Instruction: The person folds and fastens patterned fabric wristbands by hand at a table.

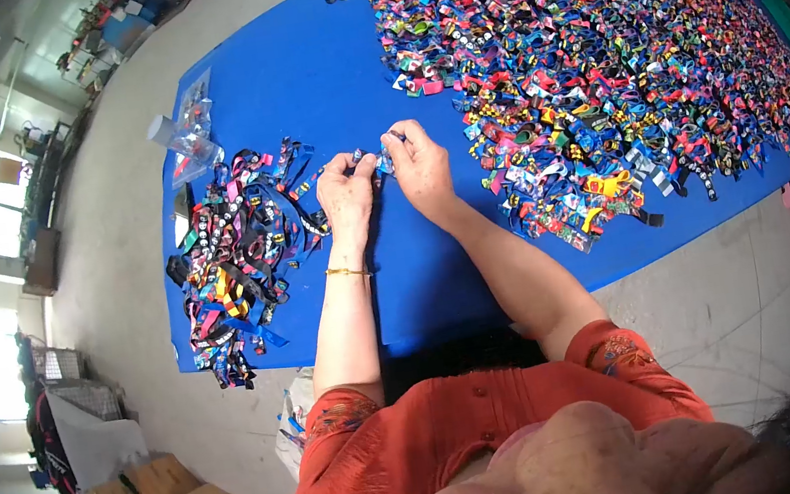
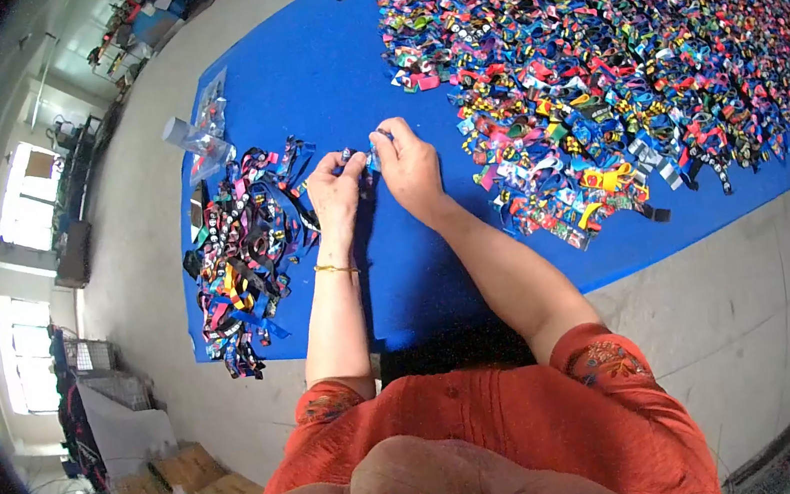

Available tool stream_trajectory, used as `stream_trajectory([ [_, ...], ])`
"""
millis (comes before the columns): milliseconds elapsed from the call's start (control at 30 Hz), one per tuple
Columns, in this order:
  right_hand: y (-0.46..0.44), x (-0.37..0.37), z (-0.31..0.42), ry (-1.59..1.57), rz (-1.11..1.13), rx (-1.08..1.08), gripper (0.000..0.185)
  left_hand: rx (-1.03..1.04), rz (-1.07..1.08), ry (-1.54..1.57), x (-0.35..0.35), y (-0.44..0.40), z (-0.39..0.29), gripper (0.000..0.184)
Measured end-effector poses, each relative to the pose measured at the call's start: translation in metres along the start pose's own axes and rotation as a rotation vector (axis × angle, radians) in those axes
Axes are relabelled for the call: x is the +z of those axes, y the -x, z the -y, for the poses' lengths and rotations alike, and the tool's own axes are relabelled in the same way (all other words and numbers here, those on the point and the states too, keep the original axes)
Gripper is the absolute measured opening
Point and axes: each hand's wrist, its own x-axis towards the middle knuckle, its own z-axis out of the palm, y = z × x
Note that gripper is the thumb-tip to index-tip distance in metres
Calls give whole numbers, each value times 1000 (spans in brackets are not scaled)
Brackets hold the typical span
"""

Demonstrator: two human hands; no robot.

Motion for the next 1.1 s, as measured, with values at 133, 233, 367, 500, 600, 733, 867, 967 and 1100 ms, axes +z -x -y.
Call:
stream_trajectory([
  [133,-1,1,-1,-2,-14,-75,10,-127,90,454,5,-6,16,16],
  [233,-2,2,-7,-41,0,-13,8,-119,30,687,23,-5,31,23],
  [367,-2,1,0,-135,18,8,8,-35,-58,563,31,2,34,23],
  [500,-6,3,-14,-57,-24,-90,9,-45,-82,549,33,8,25,19],
  [600,-3,-2,-2,-119,10,48,10,-55,-93,567,36,9,23,19],
  [733,-2,-6,-4,-36,26,69,12,-86,-58,424,30,13,17,18],
  [867,-3,-13,-13,424,71,15,18,-93,-75,145,23,13,20,22],
  [967,-3,-16,-1,546,80,14,22,-20,-105,-62,16,9,28,20],
  [1100,-3,-18,0,681,109,0,23,55,-212,-277,7,1,40,23],
])
